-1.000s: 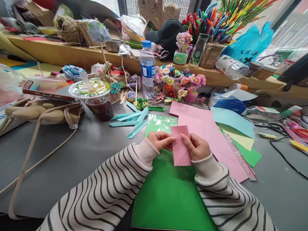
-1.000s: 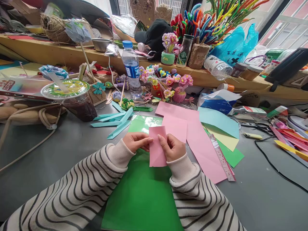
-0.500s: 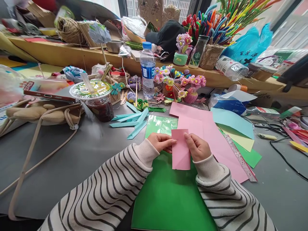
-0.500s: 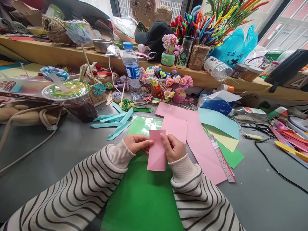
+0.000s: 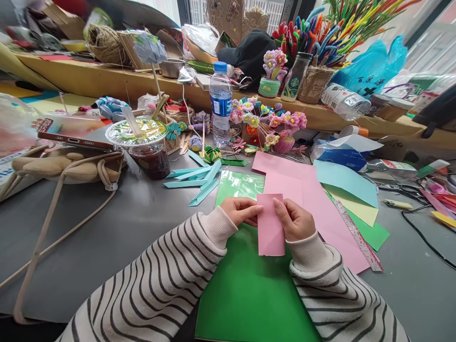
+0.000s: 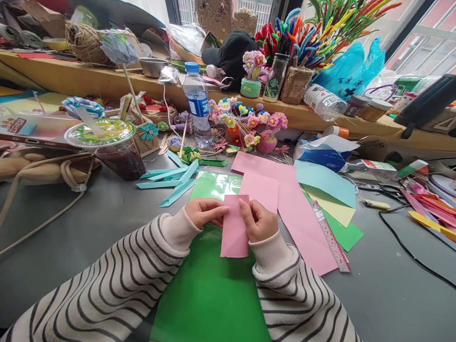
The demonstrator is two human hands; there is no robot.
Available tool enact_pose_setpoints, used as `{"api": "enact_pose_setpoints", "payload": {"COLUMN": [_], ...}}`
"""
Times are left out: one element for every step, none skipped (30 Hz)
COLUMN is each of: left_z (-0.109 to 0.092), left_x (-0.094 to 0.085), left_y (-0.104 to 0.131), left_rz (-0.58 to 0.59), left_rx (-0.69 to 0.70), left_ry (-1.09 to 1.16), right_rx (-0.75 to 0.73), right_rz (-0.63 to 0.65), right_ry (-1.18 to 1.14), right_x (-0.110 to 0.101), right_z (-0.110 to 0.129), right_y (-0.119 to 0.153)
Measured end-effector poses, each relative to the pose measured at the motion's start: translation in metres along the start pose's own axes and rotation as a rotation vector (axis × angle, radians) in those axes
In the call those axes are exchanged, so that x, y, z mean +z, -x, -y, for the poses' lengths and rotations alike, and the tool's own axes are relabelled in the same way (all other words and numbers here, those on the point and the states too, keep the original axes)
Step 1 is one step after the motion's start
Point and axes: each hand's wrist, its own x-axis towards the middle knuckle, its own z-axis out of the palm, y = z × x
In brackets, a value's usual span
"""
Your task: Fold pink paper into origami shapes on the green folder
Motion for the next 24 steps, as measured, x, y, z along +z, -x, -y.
{"api": "enact_pose_setpoints", "payload": {"left_z": [-0.0008,-0.0014,-0.0018,-0.0020,-0.0020,-0.0018,-0.0015,-0.0012,-0.0010,-0.0008,-0.0006,-0.0005,-0.0004,-0.0003,-0.0001,0.0002,0.0004,0.0007,0.0009,0.0011,0.0011,0.0011,0.0011,0.0009], "left_x": [0.0007,0.0013,0.0019,0.0024,0.0027,0.0030,0.0031,0.0032,0.0032,0.0030,0.0028,0.0025,0.0020,0.0015,0.0009,0.0004,-0.0001,-0.0005,-0.0007,-0.0008,-0.0007,-0.0006,-0.0004,-0.0003], "left_y": [0.0003,0.0007,0.0009,0.0011,0.0012,0.0013,0.0014,0.0015,0.0015,0.0016,0.0016,0.0015,0.0013,0.0009,0.0005,0.0000,-0.0005,-0.0010,-0.0013,-0.0014,-0.0015,-0.0014,-0.0012,-0.0011], "left_rz": [-0.017,-0.032,-0.043,-0.048,-0.050,-0.053,-0.056,-0.059,-0.060,-0.061,-0.059,-0.055,-0.050,-0.045,-0.040,-0.036,-0.030,-0.025,-0.022,-0.021,-0.020,-0.021,-0.021,-0.018], "left_rx": [0.004,0.009,0.012,0.013,0.012,0.010,0.006,0.003,0.001,0.001,0.000,-0.002,-0.004,-0.005,-0.006,-0.006,-0.004,-0.002,-0.001,0.000,-0.001,-0.003,-0.005,-0.006], "left_ry": [0.006,0.009,0.009,0.005,0.001,-0.001,-0.002,-0.002,-0.002,0.000,0.002,0.004,0.007,0.011,0.014,0.016,0.015,0.013,0.011,0.009,0.009,0.012,0.014,0.014], "right_rx": [-0.003,-0.007,-0.011,-0.016,-0.021,-0.027,-0.033,-0.037,-0.039,-0.039,-0.036,-0.033,-0.028,-0.023,-0.017,-0.010,-0.003,0.002,0.004,0.005,0.003,0.000,-0.004,-0.008], "right_rz": [0.002,0.003,0.003,0.002,0.000,-0.002,-0.004,-0.005,-0.004,-0.003,0.000,0.005,0.012,0.019,0.025,0.031,0.034,0.035,0.034,0.031,0.029,0.027,0.024,0.021], "right_ry": [0.014,0.026,0.036,0.041,0.046,0.050,0.053,0.055,0.055,0.054,0.050,0.041,0.028,0.010,-0.009,-0.027,-0.043,-0.053,-0.058,-0.059,-0.060,-0.060,-0.060,-0.059], "right_x": [-0.0001,-0.0001,-0.0001,-0.0001,-0.0001,-0.0001,-0.0002,-0.0002,-0.0003,-0.0003,-0.0003,-0.0003,-0.0003,-0.0002,-0.0001,0.0001,0.0003,0.0005,0.0006,0.0008,0.0009,0.0009,0.0008,0.0006], "right_z": [0.0002,0.0005,0.0007,0.0009,0.0011,0.0013,0.0013,0.0013,0.0012,0.0010,0.0007,0.0003,-0.0002,-0.0006,-0.0011,-0.0015,-0.0018,-0.0020,-0.0021,-0.0022,-0.0021,-0.0021,-0.0020,-0.0019], "right_y": [0.0001,0.0003,0.0005,0.0007,0.0009,0.0011,0.0013,0.0014,0.0015,0.0015,0.0014,0.0012,0.0009,0.0006,0.0002,-0.0001,-0.0004,-0.0006,-0.0007,-0.0006,-0.0005,-0.0003,-0.0001,0.0001]}}
